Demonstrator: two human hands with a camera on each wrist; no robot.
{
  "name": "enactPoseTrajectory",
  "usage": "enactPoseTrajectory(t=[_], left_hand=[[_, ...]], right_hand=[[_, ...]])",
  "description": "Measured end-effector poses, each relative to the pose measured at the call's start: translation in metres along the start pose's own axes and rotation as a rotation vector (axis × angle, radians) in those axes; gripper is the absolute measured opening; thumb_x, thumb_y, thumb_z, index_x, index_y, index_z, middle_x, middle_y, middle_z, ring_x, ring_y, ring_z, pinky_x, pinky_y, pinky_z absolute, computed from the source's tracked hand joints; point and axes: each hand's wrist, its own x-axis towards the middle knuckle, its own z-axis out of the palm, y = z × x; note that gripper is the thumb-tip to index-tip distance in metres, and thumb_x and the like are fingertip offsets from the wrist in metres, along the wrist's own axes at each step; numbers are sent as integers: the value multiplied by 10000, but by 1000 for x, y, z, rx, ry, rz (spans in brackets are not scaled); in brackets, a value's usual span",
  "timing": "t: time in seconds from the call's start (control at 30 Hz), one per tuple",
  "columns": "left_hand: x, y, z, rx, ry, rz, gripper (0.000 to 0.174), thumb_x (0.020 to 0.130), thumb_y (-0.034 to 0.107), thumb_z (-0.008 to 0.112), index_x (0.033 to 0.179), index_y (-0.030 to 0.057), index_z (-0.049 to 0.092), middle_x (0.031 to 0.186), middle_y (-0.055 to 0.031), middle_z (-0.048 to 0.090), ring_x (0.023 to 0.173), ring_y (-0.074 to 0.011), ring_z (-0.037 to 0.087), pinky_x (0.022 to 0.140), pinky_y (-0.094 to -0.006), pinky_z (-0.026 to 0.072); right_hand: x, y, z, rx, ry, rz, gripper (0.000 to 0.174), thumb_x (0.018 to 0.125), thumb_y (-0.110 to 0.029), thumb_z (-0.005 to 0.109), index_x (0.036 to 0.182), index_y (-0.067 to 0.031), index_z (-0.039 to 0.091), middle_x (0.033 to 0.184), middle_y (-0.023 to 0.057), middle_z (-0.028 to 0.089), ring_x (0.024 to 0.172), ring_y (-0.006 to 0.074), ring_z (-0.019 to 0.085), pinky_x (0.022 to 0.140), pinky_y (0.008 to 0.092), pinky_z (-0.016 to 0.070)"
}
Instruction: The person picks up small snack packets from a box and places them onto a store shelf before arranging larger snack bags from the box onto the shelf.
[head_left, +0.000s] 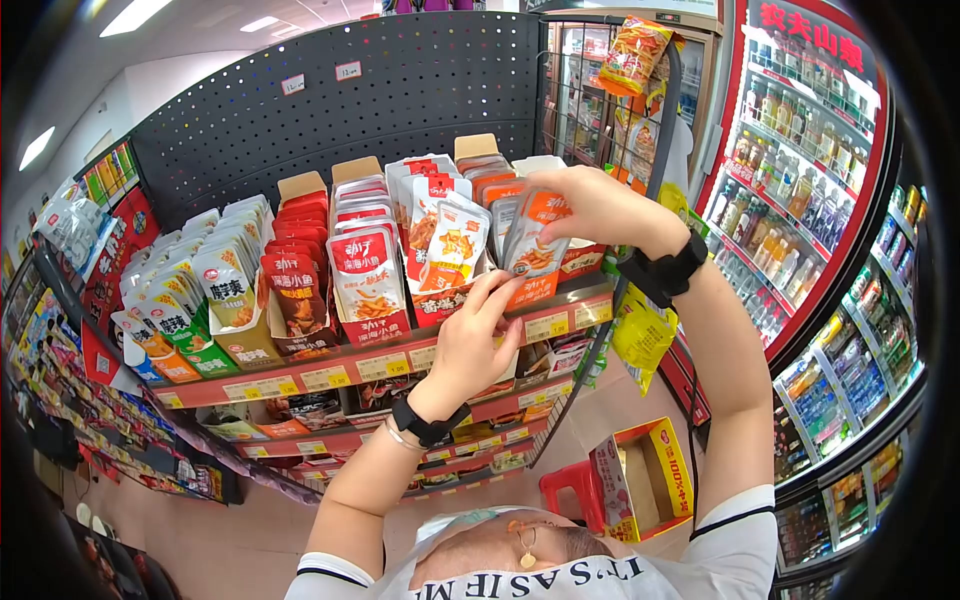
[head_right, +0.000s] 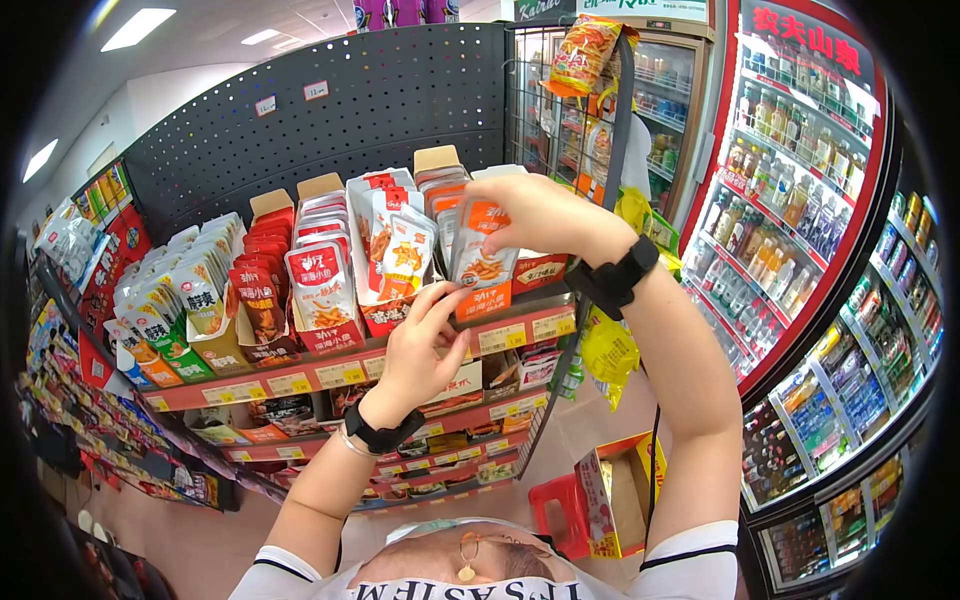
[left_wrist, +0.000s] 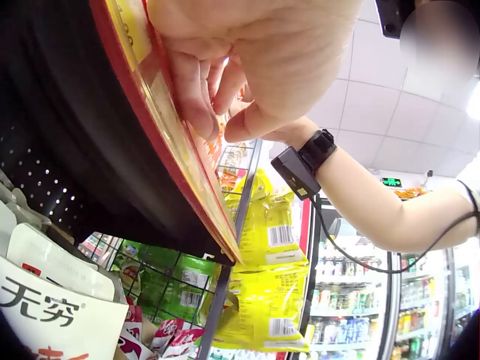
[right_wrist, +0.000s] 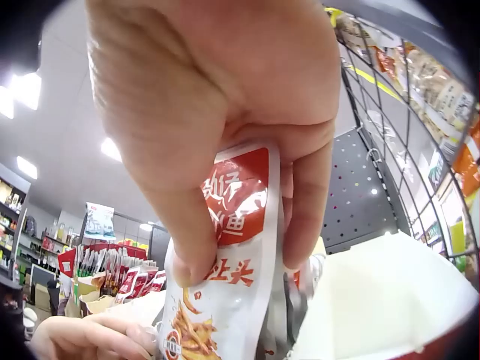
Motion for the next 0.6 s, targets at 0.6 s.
enactPoseTrajectory(t=[0.6], left_hand=[[-10,6,-25,4,244,-96,431,739,-10,600,1161,50,538,1197,-118,462,550,-95,525,558,-234,458]], right_hand=[[-7,-4,31,11,-24,82,438,632,-118,772,989,0,546,935,170,622,909,306,600,776,341,467]])
